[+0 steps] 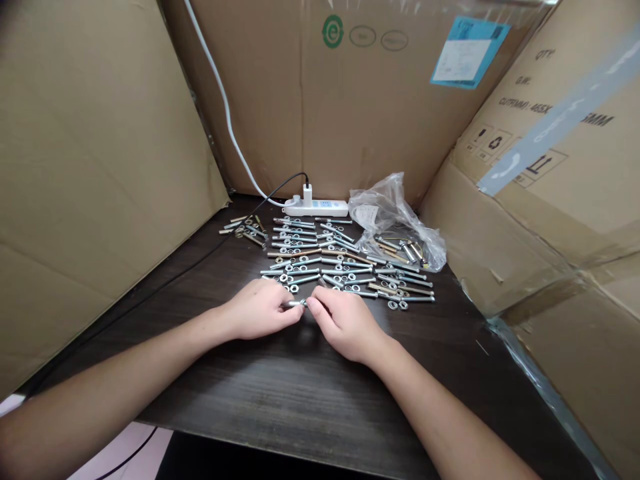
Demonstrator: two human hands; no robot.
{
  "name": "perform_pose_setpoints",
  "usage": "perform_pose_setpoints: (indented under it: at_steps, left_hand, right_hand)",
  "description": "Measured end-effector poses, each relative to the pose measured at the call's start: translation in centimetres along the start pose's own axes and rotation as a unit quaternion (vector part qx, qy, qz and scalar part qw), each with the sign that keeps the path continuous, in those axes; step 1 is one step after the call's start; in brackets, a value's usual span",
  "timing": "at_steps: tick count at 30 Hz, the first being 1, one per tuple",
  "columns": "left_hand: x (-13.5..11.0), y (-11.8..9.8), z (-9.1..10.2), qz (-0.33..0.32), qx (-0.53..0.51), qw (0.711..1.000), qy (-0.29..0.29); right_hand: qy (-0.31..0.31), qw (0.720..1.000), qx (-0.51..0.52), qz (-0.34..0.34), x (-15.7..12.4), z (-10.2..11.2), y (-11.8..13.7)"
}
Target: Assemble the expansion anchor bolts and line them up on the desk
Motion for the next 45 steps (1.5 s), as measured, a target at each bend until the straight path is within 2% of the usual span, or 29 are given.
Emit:
perform_pose_setpoints:
  at_steps: [5,11,17,20,23,27,32,35,37,42,45]
  left_hand:
    - [-0.2,-0.5,-0.4,-0.022,0.006,1.0,0.013]
    - [0.1,0.1,-0.4,-0.009,0.015,1.0,0.009]
    - [0.1,0.1,-0.4,-0.025,0.005,1.0,0.004]
    - [0.1,-0.1,-0.3,-0.042,-0.022,0.999,0.012]
    - [0.0,-0.4,0.2,-0.064,-0.104,0.992,0.025]
    - [0.1,-0.7,0.9,-0.09,-0.274,0.956,0.047]
    - [0.9,0.7,0.1,-0.006,-0.443,0.892,0.089]
    - [1.1,0.8,-0.3,0.003,-0.493,0.864,0.105]
    - [1.1,0.8,0.2,-0.007,-0.489,0.869,0.078]
    - [0.5,0.5,2.4,-0.061,-0.37,0.926,-0.036]
    - [0.3,0.2,2.6,-0.084,-0.32,0.943,-0.048]
  right_hand:
    - [0.0,1.0,-0.01,-0.024,-0.2,-0.2,-0.6]
    - [-0.005,1.0,0.01,-0.023,-0.2,0.3,-0.6]
    - [0.003,0.999,0.025,-0.02,-0.1,0.0,-0.5]
    - [0.0,0.999,0.038,-0.01,-0.1,0.0,-0.4]
    - [-0.029,0.998,0.049,-0.01,-0.2,0.6,-0.6]
    - [-0.093,0.994,0.062,-0.004,-0.5,1.9,-0.9]
    - [-0.165,0.984,0.069,-0.019,-1.1,3.2,-1.6]
    - [-0.171,0.982,0.073,-0.026,-1.1,3.2,-1.8]
    - [-0.165,0.983,0.071,-0.031,-1.1,3.1,-1.9]
    - [-0.154,0.985,0.068,-0.032,-0.9,2.8,-2.1]
    - [-0.157,0.982,0.1,-0.033,-1.0,2.5,-2.5]
Point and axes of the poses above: each hand's wrist, its own x-axis towards the middle knuckle, its own z-axis out of the back of the hand, y = z × x, the point moved 10 cm from there along x, towards the middle knuckle, and after that the axes turned 11 degrees about z, right-handed, at the moved point
